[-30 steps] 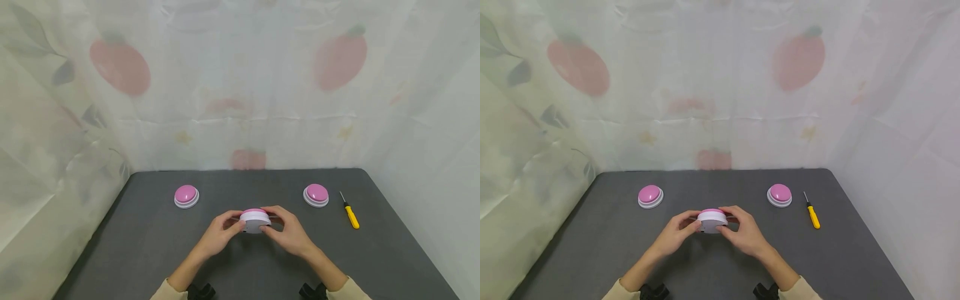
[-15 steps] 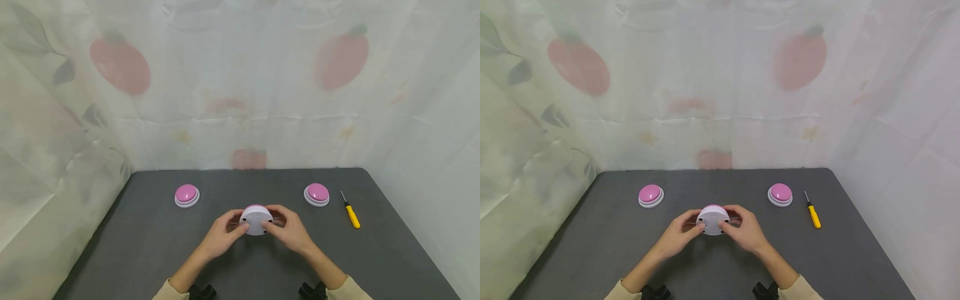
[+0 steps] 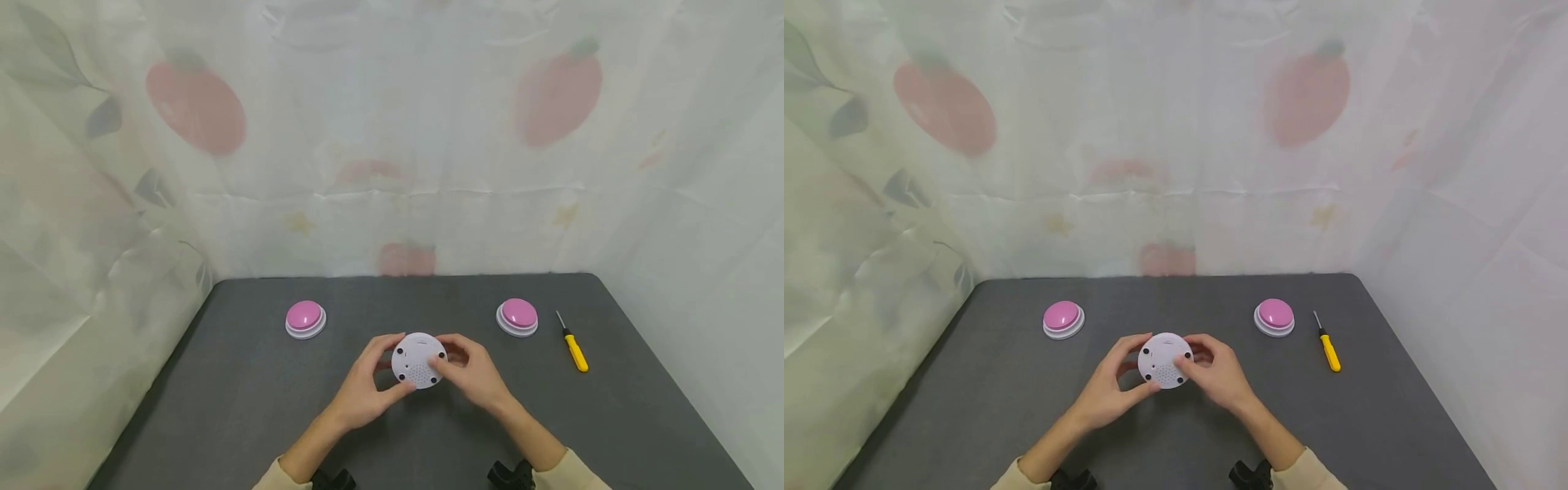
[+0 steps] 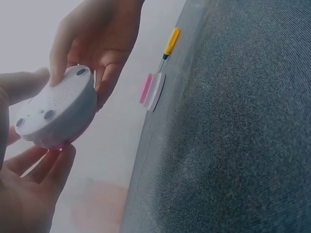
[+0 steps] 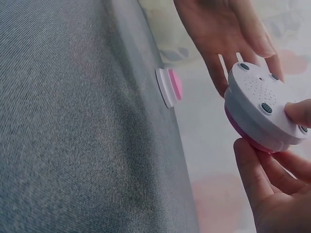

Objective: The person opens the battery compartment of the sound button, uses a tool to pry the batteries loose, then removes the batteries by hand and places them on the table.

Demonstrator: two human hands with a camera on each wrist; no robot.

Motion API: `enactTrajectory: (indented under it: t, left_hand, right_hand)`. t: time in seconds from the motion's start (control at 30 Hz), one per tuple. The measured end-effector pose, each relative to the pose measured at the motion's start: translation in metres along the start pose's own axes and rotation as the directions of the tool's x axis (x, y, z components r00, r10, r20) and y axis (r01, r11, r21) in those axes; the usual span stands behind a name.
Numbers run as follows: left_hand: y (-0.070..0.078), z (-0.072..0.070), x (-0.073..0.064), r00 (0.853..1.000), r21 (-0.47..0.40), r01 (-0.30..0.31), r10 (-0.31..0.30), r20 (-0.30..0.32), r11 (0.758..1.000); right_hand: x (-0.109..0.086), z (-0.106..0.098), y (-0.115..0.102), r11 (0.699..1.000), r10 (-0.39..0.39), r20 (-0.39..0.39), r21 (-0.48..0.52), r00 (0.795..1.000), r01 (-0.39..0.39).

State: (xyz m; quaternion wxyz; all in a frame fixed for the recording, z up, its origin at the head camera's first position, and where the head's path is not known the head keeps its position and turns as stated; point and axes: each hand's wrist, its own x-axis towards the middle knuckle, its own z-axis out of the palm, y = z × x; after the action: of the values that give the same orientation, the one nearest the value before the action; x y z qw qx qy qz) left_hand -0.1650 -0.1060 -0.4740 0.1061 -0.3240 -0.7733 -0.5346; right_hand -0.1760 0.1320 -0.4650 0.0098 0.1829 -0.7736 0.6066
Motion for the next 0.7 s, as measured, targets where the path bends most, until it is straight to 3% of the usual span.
enactTrajectory:
  t: [0.07,0.3,0.7]
  left_hand:
    - [0.0,0.0,0.0,1.0,0.012,-0.003,0.003,0.014,1.0]
    - [0.001,0.004,0.0,0.995,0.042,0.075,-0.078,0.068,0.996]
    - [0.002,0.014,0.002,0.985,0.07,0.162,-0.166,0.042,0.984]
  right_hand:
    - [0.001,0.0,-0.001,1.0,0.01,0.006,0.027,1.0,-0.01]
    - [0.002,0.0,0.0,0.997,0.034,0.046,0.066,0.998,-0.037]
    - [-0.003,0.006,-0.002,0.994,0.081,0.114,0.063,0.99,-0.089]
